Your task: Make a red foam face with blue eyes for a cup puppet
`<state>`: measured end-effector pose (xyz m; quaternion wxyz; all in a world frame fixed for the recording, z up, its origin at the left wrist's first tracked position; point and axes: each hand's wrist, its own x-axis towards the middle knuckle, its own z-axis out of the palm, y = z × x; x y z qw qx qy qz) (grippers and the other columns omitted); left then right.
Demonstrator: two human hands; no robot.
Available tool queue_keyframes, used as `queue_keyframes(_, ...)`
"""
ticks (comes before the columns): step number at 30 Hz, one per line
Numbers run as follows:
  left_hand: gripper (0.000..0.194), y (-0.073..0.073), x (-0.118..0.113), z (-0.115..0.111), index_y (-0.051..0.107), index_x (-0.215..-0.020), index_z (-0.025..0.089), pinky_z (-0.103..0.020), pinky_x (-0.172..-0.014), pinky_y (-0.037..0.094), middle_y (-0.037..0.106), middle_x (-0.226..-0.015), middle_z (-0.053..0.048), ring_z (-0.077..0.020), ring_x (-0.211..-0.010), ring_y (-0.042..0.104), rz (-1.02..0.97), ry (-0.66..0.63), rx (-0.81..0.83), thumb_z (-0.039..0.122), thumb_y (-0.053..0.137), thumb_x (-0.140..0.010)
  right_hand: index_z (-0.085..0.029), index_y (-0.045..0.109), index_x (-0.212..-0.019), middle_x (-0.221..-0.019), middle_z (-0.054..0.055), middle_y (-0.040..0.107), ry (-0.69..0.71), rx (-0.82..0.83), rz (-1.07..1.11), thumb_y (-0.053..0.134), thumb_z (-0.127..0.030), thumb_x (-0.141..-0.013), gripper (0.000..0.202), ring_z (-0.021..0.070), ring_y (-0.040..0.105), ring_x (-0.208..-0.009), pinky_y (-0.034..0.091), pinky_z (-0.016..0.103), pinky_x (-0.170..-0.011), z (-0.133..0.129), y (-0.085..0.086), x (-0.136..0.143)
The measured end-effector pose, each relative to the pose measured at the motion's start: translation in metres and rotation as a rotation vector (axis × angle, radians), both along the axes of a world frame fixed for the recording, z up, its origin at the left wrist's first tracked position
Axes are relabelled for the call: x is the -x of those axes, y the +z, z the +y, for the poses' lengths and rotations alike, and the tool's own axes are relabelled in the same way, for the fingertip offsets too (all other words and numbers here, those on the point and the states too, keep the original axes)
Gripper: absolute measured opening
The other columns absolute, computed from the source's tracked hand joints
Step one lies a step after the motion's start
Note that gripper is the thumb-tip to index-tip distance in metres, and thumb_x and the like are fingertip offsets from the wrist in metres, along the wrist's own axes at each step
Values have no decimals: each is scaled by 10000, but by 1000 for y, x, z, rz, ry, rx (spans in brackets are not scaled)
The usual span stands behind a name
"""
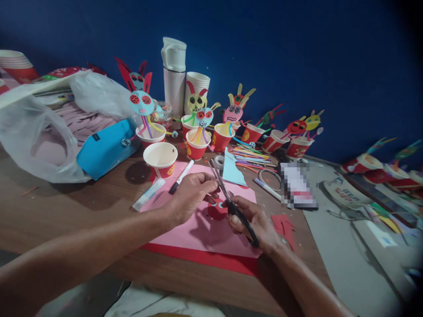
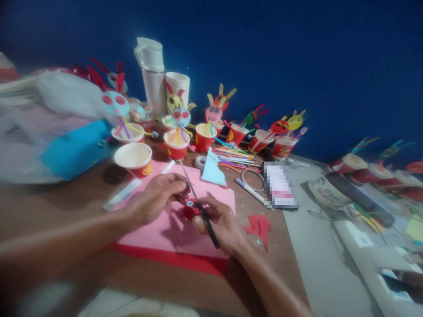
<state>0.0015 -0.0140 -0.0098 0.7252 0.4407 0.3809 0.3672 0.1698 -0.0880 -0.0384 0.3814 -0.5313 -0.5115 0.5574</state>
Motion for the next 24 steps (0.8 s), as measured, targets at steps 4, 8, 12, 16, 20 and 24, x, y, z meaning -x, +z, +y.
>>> queue_keyframes(4, 73, 1, 0, 1, 585, -698, 116, -238, -581, 458, 600, -638, -21, -106, -573, 561, 22, 3, -1, 188, 584, -709, -163, 566, -1033, -653, -18, 504, 8, 11, -16, 663, -437, -722, 425, 91, 420, -551, 343, 219, -498, 1, -1, -4)
queue_keyframes(8, 52, 3, 0, 2, 589, -684, 136, -227, -533, 442, 589, -589, -6, -104, -533, 557, 78, -11, 39, 170, 571, -718, -157, 560, -1046, -680, -5, 517, 52, -27, -59, 652, -428, -741, 418, 97, 437, -576, 335, 216, -505, 2, -1, -7)
queue_keyframes(12, 36, 4, 1, 3, 597, -670, 149, -223, -500, 438, 592, -568, -3, -112, -527, 558, 104, -14, 46, 162, 593, -704, -168, 560, -1049, -692, -4, 529, 72, -43, -87, 646, -415, -752, 395, 102, 445, -586, 338, 217, -514, 3, 0, -8)
queue_keyframes(16, 49, 5, 2, 4, 608, -652, 151, -219, -481, 434, 597, -555, -10, -116, -522, 558, 122, -30, 31, 166, 606, -698, -181, 566, -1035, -692, -11, 538, 72, -50, -112, 657, -391, -749, 367, 105, 455, -596, 352, 220, -541, 3, 0, -9)
queue_keyframes(20, 62, 4, 3, 6, 617, -646, 152, -225, -479, 433, 601, -555, -18, -121, -517, 558, 134, -44, 20, 171, 598, -702, -194, 556, -1040, -700, -12, 545, 77, -47, -132, 651, -401, -753, 366, 109, 461, -600, 355, 220, -542, 3, -1, -9)
queue_keyframes(24, 74, 3, 3, 7, 619, -646, 148, -231, -491, 434, 601, -568, -22, -122, -524, 562, 161, -45, 9, 171, 587, -708, -188, 556, -1028, -693, -17, 535, 71, -37, -132, 651, -386, -755, 351, 101, 447, -595, 350, 218, -539, 3, -1, -9)
